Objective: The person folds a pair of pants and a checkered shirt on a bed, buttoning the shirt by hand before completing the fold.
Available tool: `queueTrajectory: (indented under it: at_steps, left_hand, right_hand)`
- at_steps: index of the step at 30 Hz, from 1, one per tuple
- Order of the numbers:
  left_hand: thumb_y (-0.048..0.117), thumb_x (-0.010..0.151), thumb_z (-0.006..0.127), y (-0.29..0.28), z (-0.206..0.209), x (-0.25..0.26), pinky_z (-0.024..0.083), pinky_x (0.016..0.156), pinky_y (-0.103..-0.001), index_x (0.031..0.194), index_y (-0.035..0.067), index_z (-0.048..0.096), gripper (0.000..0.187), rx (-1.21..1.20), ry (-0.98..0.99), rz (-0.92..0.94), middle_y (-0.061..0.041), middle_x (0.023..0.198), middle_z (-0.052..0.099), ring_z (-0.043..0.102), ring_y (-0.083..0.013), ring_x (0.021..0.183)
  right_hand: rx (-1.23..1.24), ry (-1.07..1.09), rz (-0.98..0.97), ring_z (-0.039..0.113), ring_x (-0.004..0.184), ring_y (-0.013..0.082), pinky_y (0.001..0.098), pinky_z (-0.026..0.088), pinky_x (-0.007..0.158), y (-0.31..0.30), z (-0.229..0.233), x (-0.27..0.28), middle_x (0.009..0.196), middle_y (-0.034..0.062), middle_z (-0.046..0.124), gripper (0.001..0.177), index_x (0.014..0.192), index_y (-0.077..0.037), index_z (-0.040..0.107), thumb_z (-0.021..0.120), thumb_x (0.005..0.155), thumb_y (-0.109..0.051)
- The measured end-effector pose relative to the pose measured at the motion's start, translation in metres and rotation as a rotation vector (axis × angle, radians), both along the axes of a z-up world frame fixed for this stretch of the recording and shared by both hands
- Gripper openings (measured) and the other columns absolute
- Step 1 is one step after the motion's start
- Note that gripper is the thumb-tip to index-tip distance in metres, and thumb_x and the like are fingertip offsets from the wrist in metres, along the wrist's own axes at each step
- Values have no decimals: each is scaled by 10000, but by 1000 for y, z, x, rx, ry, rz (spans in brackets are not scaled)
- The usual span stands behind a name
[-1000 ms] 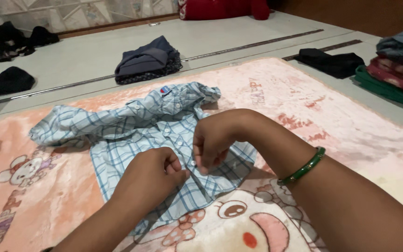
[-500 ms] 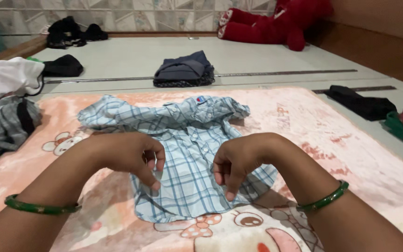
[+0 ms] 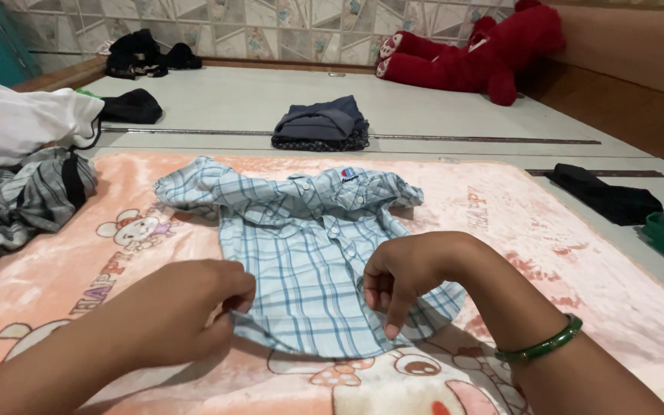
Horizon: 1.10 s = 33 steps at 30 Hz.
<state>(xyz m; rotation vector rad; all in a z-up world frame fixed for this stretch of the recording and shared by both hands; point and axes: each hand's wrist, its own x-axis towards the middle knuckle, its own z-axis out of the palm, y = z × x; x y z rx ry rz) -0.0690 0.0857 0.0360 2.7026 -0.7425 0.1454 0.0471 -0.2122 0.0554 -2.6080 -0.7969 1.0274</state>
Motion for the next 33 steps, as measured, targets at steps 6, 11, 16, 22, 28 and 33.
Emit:
queueTrajectory:
  at_steps: [6,11,16,22,28,33]
  left_hand:
    - [75,658,591,11,-17,-12,494,730,-419,804,59,593,147,-109,75,-87,-140,858,581,590,-327,853]
    - [50,674,571,21,-23,-9,493,716,-379,845,71,606,176,-189,234,-60,-94,878,591,555,-258,877]
    - [-62,699,519,30,-29,-1,453,737,-369,959,66,699,341,-231,518,112,-113,895,525,511,-269,862]
    - [-28,760,573,40,-40,9,536,770,-311,1014,101,701,312,-366,431,-114,-39,1069,528,557,-194,959]
    - [49,755,734,34,-31,8,554,786,-299,943,97,682,201,-344,464,41,-32,1006,591,625,-156,909]
    - [59,749,725,31,-20,6,520,768,-304,932,129,668,204,-352,417,119,-5,939,642,627,-139,861]
  right_hand:
    - [-15,30,37,700,841,131,261,559,740,5,-7,-2,884,13,751,492,962,-68,746,972,553,-220]
    - [-48,53,21,701,829,138,264,549,719,8,-6,-7,870,15,750,493,960,-70,746,968,544,-210]
    - [-100,67,20,690,805,148,283,534,693,16,-5,-17,852,16,734,502,948,-67,731,969,526,-200]
    - [-181,56,-4,674,806,164,302,513,675,22,-9,-23,864,9,712,580,983,-88,713,977,482,-215]
    - [-218,26,18,675,840,178,320,508,683,23,-8,-27,891,12,703,636,997,-106,687,980,454,-259]
    - [-243,14,9,677,854,194,332,505,691,26,-5,-29,900,23,704,630,996,-108,688,978,461,-272]
